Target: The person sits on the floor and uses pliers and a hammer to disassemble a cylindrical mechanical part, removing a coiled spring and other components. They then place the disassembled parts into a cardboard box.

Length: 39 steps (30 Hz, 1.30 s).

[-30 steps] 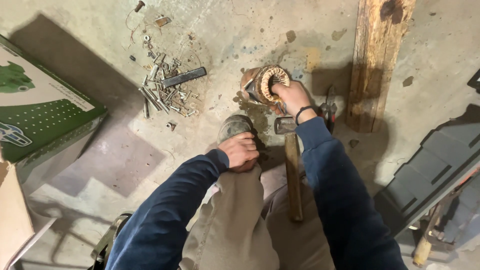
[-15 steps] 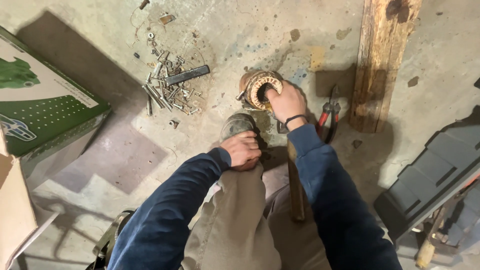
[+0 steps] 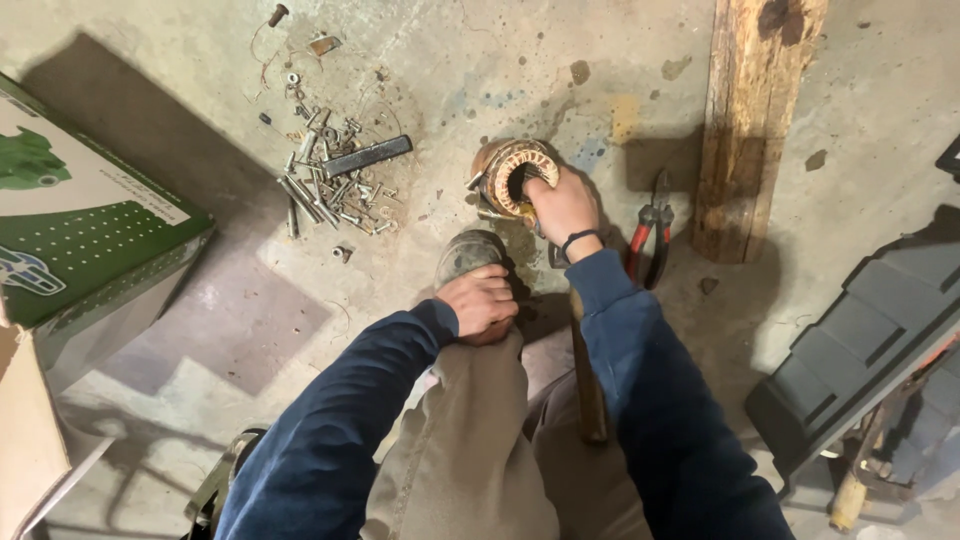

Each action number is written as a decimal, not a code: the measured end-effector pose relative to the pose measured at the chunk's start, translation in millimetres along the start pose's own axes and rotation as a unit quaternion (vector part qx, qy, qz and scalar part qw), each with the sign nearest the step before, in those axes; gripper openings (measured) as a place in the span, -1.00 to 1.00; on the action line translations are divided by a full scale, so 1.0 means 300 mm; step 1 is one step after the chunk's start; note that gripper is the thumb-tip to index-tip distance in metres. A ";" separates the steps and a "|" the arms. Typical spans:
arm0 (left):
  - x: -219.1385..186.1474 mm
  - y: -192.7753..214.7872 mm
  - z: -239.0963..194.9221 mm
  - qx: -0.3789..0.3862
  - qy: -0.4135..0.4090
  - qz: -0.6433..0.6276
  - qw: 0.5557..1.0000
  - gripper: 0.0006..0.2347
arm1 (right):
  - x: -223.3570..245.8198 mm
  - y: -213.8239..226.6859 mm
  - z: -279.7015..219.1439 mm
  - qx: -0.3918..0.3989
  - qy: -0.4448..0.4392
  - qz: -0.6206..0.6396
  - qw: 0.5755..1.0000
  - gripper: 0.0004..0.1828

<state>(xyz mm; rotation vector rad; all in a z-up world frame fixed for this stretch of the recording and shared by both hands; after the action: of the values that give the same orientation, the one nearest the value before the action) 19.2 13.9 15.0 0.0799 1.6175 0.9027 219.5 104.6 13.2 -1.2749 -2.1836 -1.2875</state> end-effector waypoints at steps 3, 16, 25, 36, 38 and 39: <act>-0.003 -0.034 -0.017 0.010 0.007 0.005 1.000 -0.95 | -0.030 -0.010 -0.019 0.019 -0.041 0.145 0.988 -0.61; -0.088 0.323 0.199 -0.067 0.210 -0.448 0.867 -0.12 | -0.295 0.108 -0.602 0.064 0.028 0.779 0.623 -0.40; -0.327 0.375 0.398 0.043 0.059 -0.285 0.956 0.06 | -0.167 0.177 -0.750 0.116 -0.096 0.828 0.540 -0.11; -0.346 0.417 0.337 0.011 0.069 -0.340 0.938 0.02 | -0.140 0.154 -0.814 0.080 -0.043 0.799 0.594 0.07; -0.344 0.419 0.333 0.011 0.067 -0.357 0.932 0.02 | -0.181 0.117 -0.847 0.086 -0.005 0.808 0.583 -0.09; -0.341 0.417 0.331 0.011 0.063 -0.378 0.924 0.02 | -0.174 0.117 -0.847 0.069 -0.034 0.811 0.579 -0.30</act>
<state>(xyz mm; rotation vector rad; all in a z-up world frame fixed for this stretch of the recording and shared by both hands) 81.0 98.0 173.6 -0.5658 1.5853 0.2892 234.7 -124.0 139.8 -2.1675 -0.2875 -0.1703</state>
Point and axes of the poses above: each hand's wrist, its own z-axis towards the middle knuckle, its own y-axis out of the back of the hand, x = y × z, the point moved 2 cm from there along z, towards the middle knuckle, and after that the axes turned 12 degrees about y, right-handed, at the moved point
